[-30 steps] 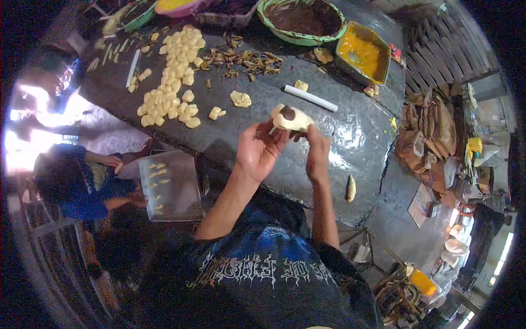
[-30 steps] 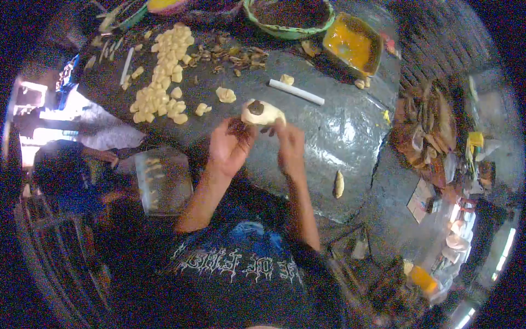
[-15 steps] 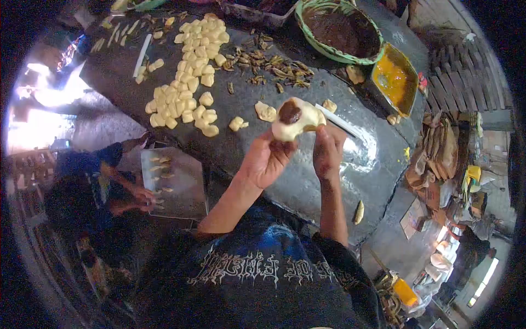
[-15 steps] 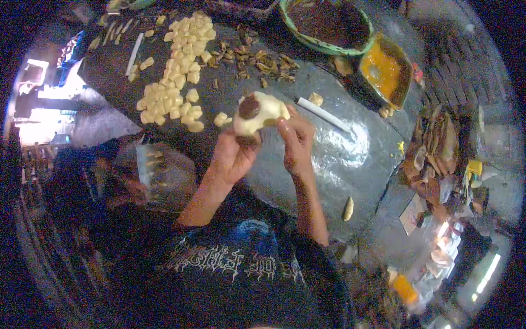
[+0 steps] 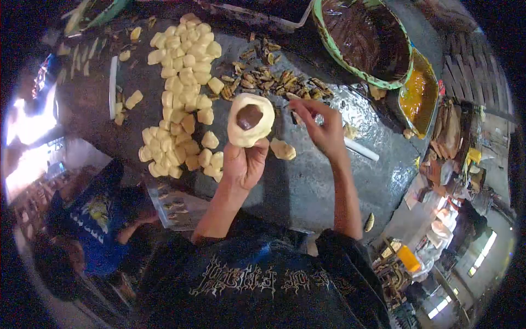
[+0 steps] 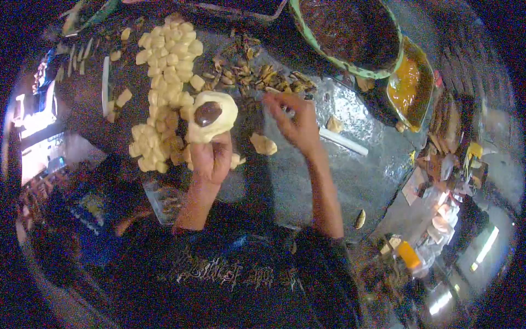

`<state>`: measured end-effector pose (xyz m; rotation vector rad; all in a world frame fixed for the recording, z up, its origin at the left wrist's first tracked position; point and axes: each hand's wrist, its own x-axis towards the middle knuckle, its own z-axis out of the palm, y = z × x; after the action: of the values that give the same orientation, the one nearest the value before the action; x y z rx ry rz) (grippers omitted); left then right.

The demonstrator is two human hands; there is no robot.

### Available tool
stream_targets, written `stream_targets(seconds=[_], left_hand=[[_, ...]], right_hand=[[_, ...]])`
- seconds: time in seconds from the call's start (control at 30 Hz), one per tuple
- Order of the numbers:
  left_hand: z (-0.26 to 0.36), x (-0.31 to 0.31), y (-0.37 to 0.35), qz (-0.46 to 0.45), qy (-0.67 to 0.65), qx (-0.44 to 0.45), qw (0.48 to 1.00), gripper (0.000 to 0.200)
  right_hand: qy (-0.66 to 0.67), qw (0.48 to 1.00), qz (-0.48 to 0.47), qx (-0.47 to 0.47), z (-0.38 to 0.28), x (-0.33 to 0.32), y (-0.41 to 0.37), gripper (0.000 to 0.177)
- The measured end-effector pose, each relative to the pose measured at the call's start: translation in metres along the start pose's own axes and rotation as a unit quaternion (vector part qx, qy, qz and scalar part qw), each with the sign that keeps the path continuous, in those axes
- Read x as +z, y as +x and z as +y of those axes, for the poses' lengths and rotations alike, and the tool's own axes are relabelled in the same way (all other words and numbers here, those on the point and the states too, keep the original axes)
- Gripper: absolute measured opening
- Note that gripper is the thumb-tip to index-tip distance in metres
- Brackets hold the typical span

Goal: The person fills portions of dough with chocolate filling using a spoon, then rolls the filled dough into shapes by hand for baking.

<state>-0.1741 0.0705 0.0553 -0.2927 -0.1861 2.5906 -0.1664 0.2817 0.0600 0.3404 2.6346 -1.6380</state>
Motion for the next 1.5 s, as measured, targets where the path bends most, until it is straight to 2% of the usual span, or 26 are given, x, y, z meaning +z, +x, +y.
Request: stream_targets(seconds=[0.1, 0.23, 0.33, 0.37, 0.43, 0.47, 0.53, 0.6, 0.63, 0.73, 0.77, 0.83, 0.93, 0.97, 1.07, 1.17, 1.27, 1.3, 1.37, 1.47, 1.5], left_hand=[[0.016, -0.008, 0.009, 0.0, 0.025, 0.008, 1.0, 0.043], [0.031, -0.023, 0.012, 0.025, 0.144, 0.069, 0.987, 0.049], [0.049, -0.044, 0.01, 0.012, 0.258, 0.112, 0.96, 0.055], [0.056, -0.041, 0.004, 0.049, 0.304, 0.111, 0.945, 0.059], [0.059, -0.041, -0.003, 0.067, 0.328, 0.138, 0.932, 0.058], [0.061, -0.043, -0.006, 0.074, 0.339, 0.151, 0.926, 0.058], [0.063, -0.04, -0.014, 0.024, 0.319, 0.142, 0.937, 0.055], [0.061, -0.036, -0.024, -0.014, 0.291, 0.15, 0.945, 0.053], [0.054, -0.025, -0.032, 0.048, 0.311, 0.158, 0.936, 0.048], [0.04, -0.008, -0.046, -0.046, 0.153, 0.138, 0.978, 0.044], [0.03, 0.006, -0.054, 0.011, 0.123, 0.154, 0.98, 0.042], [0.02, 0.009, -0.066, 0.003, 0.035, 0.136, 0.99, 0.042], [-0.007, 0.014, -0.087, -0.024, -0.075, 0.121, 0.989, 0.042], [-0.014, 0.01, -0.09, -0.047, -0.092, 0.114, 0.988, 0.042], [-0.041, 0.014, -0.098, -0.055, -0.126, 0.097, 0.986, 0.046], [-0.056, 0.024, -0.095, -0.046, -0.12, 0.09, 0.988, 0.047], [-0.06, 0.033, -0.088, -0.058, -0.12, 0.063, 0.989, 0.048], [-0.056, 0.034, -0.083, -0.027, -0.114, 0.056, 0.992, 0.05], [-0.052, 0.039, -0.072, -0.04, -0.125, 0.032, 0.991, 0.05], [-0.046, 0.044, -0.052, -0.066, -0.119, -0.001, 0.991, 0.049], [-0.045, 0.045, -0.046, -0.061, -0.107, -0.002, 0.992, 0.048]], right_hand=[[-0.167, 0.985, 0.007, -0.035, 0.029, -0.004, 0.054, 0.019], [-0.313, 0.944, -0.063, -0.082, 0.053, -0.003, 0.098, 0.025], [-0.348, 0.925, -0.126, -0.088, 0.06, 0.002, 0.106, 0.024], [-0.363, 0.917, -0.138, -0.089, 0.058, 0.004, 0.108, 0.023], [-0.395, 0.902, -0.153, -0.085, 0.052, 0.0, 0.107, 0.021], [-0.415, 0.888, -0.155, -0.126, 0.062, -0.001, 0.107, 0.021], [-0.452, 0.853, -0.156, -0.21, 0.08, 0.002, 0.11, 0.02], [-0.436, 0.852, -0.148, -0.249, 0.078, 0.002, 0.102, 0.021], [-0.428, 0.851, -0.143, -0.268, 0.072, 0.002, 0.098, 0.021], [-0.422, 0.88, -0.152, -0.157, 0.068, 0.004, 0.101, 0.021], [-0.43, 0.875, -0.17, -0.141, 0.06, 0.001, 0.1, 0.022], [-0.445, 0.864, -0.209, -0.108, 0.044, -0.008, 0.096, 0.024], [-0.511, 0.829, -0.103, -0.201, 0.048, -0.01, 0.104, 0.03], [-0.441, 0.866, -0.056, -0.228, 0.074, -0.004, 0.12, 0.03], [-0.435, 0.867, -0.122, -0.212, 0.062, 0.013, 0.128, 0.023], [-0.442, 0.827, -0.101, -0.332, 0.114, 0.026, 0.151, 0.018], [-0.577, 0.718, -0.09, -0.38, 0.09, 0.016, 0.138, 0.017], [-0.573, 0.719, -0.113, -0.377, 0.096, 0.018, 0.144, 0.016], [-0.567, 0.719, -0.159, -0.368, 0.114, 0.016, 0.16, 0.014], [-0.35, 0.891, -0.2, -0.209, 0.091, -0.002, 0.158, 0.024], [-0.325, 0.903, -0.186, -0.21, 0.08, -0.008, 0.151, 0.025]])
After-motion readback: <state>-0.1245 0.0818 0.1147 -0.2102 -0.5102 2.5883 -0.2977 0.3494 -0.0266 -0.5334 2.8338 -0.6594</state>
